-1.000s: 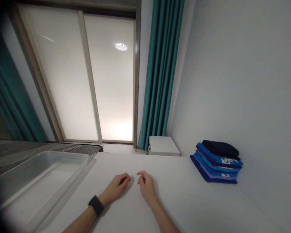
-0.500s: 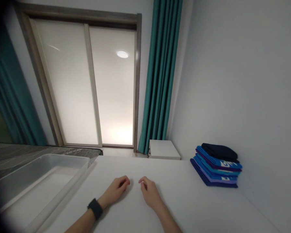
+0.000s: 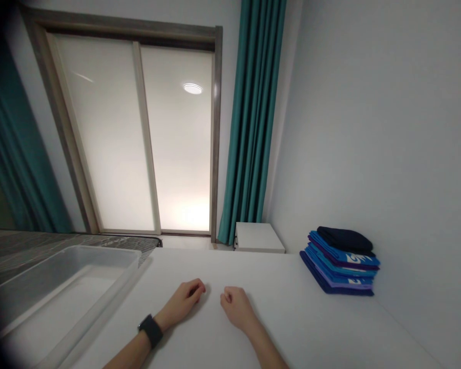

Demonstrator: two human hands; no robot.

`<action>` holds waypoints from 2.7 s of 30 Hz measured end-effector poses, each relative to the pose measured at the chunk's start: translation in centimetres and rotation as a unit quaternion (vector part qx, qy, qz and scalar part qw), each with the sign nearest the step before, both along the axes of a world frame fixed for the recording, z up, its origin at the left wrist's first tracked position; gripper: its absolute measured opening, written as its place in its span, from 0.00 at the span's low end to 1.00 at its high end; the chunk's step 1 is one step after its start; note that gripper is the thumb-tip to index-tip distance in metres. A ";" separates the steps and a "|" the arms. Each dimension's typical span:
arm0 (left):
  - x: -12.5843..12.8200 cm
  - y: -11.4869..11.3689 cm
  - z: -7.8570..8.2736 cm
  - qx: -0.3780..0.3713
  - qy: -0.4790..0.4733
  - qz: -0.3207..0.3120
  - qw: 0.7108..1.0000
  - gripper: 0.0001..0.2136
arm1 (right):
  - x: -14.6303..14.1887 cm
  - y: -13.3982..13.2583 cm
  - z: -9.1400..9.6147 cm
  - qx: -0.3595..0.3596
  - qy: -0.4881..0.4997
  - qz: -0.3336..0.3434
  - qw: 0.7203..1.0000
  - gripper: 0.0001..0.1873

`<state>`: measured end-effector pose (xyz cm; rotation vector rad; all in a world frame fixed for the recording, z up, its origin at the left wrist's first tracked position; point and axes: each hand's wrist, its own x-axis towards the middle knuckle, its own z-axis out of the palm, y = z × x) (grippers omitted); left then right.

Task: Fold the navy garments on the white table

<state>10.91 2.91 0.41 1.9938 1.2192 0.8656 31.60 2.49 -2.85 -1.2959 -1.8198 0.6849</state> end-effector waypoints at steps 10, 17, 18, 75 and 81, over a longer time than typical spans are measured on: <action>0.0 0.0 -0.1 0.001 0.002 0.002 1.000 0.14 | -0.1 0.0 -0.1 0.001 -0.011 -0.005 1.000 0.16; 0.1 0.0 0.0 -0.001 0.013 0.000 1.000 0.14 | -0.1 -0.1 -0.2 0.005 -0.013 -0.005 1.000 0.17; 0.1 0.0 0.0 0.000 0.015 -0.001 1.000 0.14 | -0.1 -0.1 -0.2 0.004 -0.017 -0.003 1.000 0.17; 0.3 -0.6 -0.4 0.048 0.104 -0.058 0.992 0.17 | 8.0 1.8 5.8 0.132 -0.310 -0.189 0.922 0.07; 0.1 0.0 -1.4 0.055 0.115 -0.060 0.990 0.17 | 22.4 4.9 13.5 0.132 -0.338 -0.438 0.822 0.12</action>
